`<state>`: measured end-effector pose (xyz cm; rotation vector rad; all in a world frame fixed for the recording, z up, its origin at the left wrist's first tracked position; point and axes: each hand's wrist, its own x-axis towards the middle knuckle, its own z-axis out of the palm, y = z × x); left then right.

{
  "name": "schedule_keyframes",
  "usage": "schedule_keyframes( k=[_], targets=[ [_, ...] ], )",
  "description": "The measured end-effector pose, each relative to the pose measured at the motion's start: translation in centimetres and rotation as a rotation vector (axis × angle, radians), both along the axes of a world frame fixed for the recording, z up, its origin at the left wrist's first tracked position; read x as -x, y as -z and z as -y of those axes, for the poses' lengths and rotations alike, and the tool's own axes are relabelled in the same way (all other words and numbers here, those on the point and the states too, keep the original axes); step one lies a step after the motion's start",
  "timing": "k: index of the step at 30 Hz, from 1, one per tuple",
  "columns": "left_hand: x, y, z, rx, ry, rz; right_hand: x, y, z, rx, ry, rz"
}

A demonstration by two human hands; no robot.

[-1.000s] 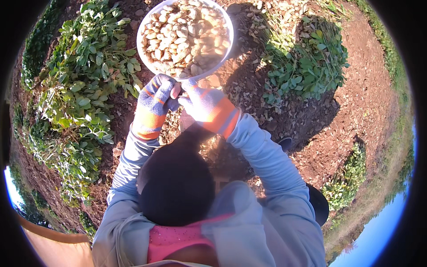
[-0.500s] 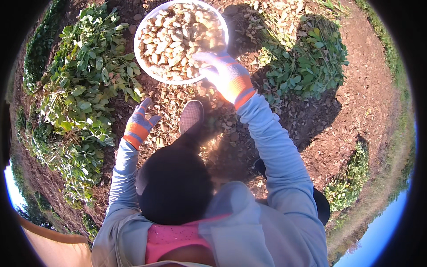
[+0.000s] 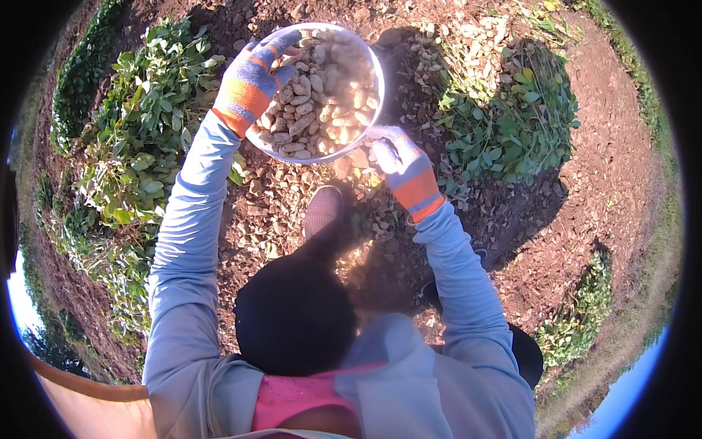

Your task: The person harvests peanuts by pulling peanut plants from the soil, shaking off excess dirt, and placing the peanuts into a white bowl. The person repeatedly pulls plants, removes peanuts, and deposits them into the bowl.

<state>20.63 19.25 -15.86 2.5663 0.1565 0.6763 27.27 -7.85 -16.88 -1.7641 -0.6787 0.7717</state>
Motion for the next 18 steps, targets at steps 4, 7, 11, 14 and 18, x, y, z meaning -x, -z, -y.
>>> schedule_keyframes(
  k=[4, 7, 11, 14, 18],
  targets=[
    [-3.2, 0.7, 0.5, -0.133, -0.147, -0.291, 0.3, 1.0, 2.2, 0.140, 0.046, -0.200],
    [-4.7, 0.8, 0.0, -0.116, -0.180, -0.493, 0.5, 1.6, 3.1, 0.137, 0.036, -0.222],
    [-5.8, 1.5, -0.7, -0.174, -0.141, -0.508, 0.7, 2.4, 3.5, 0.131, 0.042, -0.239],
    [-5.4, 2.3, -1.0, 0.008, -0.121, -0.411, 0.8, 2.4, 3.4, 0.142, 0.072, -0.293],
    [-5.1, 2.0, -0.4, 0.112, -0.078, -0.397, 1.0, 2.5, 3.4, 0.156, 0.069, -0.288]
  ],
)
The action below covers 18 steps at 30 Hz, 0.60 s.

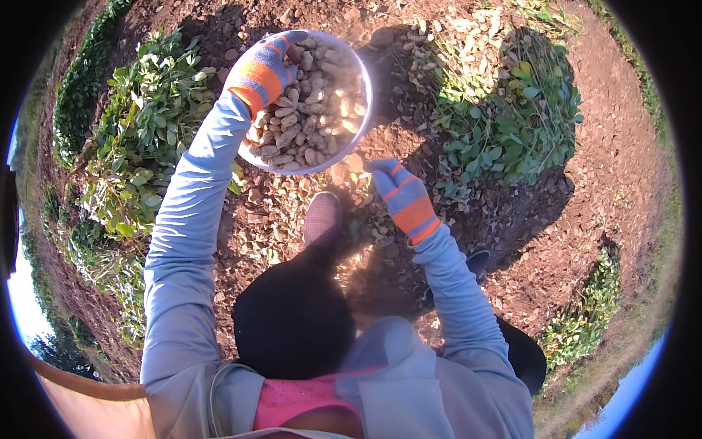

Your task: The person harvests peanuts by pulling peanut plants from the soil, shaking off excess dirt, and placing the peanuts into a white bowl. The person repeatedly pulls plants, removes peanuts, and deposits them into the bowl.

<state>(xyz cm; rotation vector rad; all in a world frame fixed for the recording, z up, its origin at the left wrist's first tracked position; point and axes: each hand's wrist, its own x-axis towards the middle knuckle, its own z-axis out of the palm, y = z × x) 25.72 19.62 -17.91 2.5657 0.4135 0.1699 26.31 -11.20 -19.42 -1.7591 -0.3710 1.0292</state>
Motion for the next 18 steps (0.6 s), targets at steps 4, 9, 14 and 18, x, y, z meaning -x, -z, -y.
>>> schedule_keyframes(
  k=[4, 9, 14, 18],
  targets=[
    [0.1, -0.4, 0.6, -0.012, -0.040, 0.012, 0.1, -0.1, 0.0, 0.007, 0.006, -0.058],
    [1.5, -0.7, 0.5, -0.128, -0.088, 0.117, -0.4, -0.2, -0.2, 0.022, -0.031, -0.076],
    [4.5, -3.9, 1.8, 0.104, -0.030, 0.288, -2.1, -2.0, -2.9, -0.235, -0.039, 0.145],
    [5.8, -5.0, 3.7, 0.419, -0.059, 0.339, -3.6, -4.6, -7.6, -0.388, -0.018, 0.131]
  ],
)
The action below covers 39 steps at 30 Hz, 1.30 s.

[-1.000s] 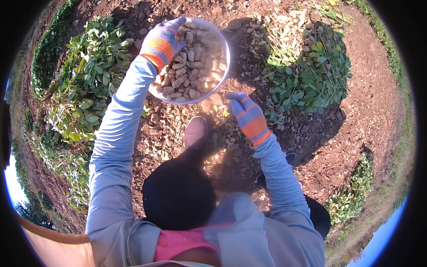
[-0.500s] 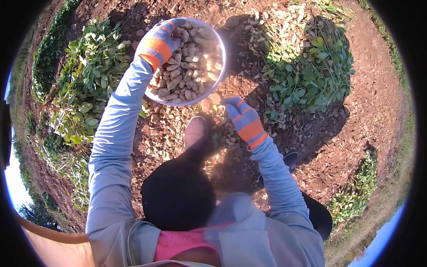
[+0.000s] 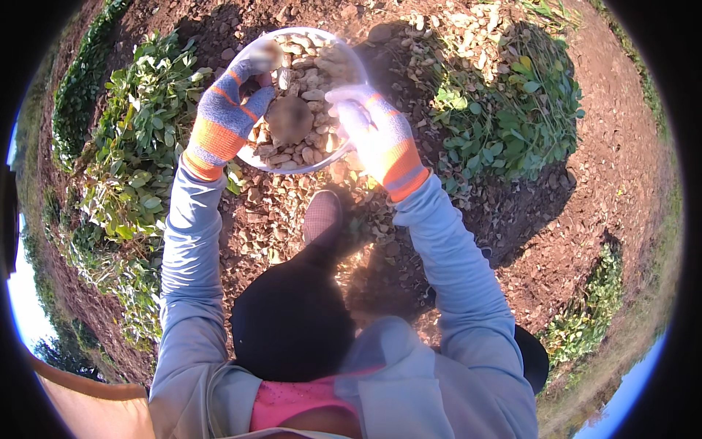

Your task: The person harvests peanuts by pulling peanut plants from the soil, shaking off excess dirt, and placing the peanuts into a white bowl. The person repeatedly pulls plants, removes peanuts, and deposits them into the bowl.

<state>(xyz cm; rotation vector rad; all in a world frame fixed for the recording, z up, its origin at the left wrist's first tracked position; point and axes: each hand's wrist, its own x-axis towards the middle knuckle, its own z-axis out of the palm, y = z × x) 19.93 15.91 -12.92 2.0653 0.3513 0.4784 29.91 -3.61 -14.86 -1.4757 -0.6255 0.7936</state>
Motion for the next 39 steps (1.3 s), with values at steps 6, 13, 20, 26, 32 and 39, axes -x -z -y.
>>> schedule_keyframes(
  k=[6, 13, 20, 26, 32, 39],
  targets=[
    [1.8, -1.0, 1.5, 0.485, -0.041, -0.080, 0.2, -1.1, -5.1, 0.085, -0.132, -0.024],
    [1.6, 0.7, 1.5, 0.257, -0.107, -0.103, 0.3, 0.4, -7.3, -0.119, 0.026, 0.432],
    [0.9, 2.3, 0.2, -0.107, -0.069, -0.122, -0.8, 0.4, -8.1, 0.048, -0.076, 0.444],
    [1.1, 1.5, 1.0, -0.043, -0.096, -0.058, -1.7, 2.1, -9.1, -0.015, 0.069, 0.490],
    [2.0, -1.2, 2.4, 0.687, -0.218, -0.002, -4.2, -0.7, -7.8, -0.011, 0.147, -0.237],
    [1.8, 1.4, 0.7, 0.976, -0.341, 0.169, -3.2, 0.9, -8.9, -0.092, -0.102, 0.569]
  ],
)
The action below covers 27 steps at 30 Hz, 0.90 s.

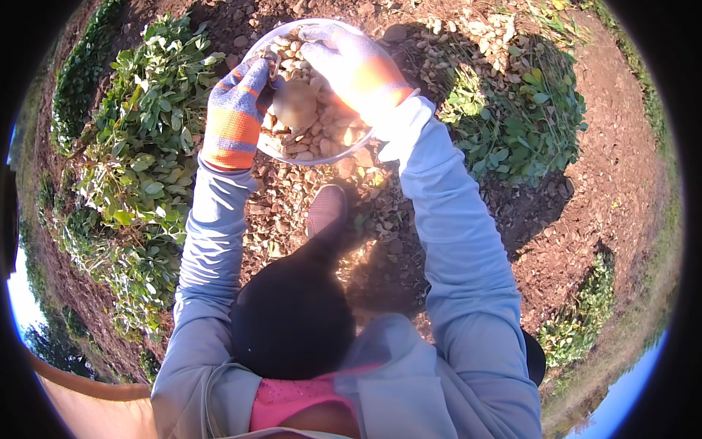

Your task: The person harvests peanuts by pulling peanut plants from the soil, shaking off excess dirt, and placing the peanuts into a white bowl. The person repeatedly pulls plants, removes peanuts, and deposits them into the bowl.

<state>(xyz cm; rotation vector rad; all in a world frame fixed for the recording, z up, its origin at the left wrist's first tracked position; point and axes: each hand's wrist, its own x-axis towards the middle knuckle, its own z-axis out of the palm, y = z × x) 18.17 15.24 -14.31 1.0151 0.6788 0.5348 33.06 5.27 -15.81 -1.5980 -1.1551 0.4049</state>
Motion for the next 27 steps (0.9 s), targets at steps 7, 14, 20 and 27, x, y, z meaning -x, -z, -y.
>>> schedule_keyframes(
  k=[7, 14, 20, 27],
  targets=[
    [0.4, -0.4, 1.3, 0.075, -0.094, -0.008, 5.5, -2.7, 1.9, 0.402, 0.019, 0.041],
    [3.5, 0.3, 2.2, 0.206, 0.061, 0.089, 6.6, -2.4, 3.9, 0.270, -0.226, 0.202],
    [7.5, -1.6, 1.8, 0.249, 0.069, 0.032, 6.1, -4.0, 5.1, 0.310, -0.498, 0.095],
    [15.0, 4.4, 2.4, -0.016, 0.261, -0.585, 2.0, -1.8, 1.6, 0.224, -0.121, 0.180]
  ],
)
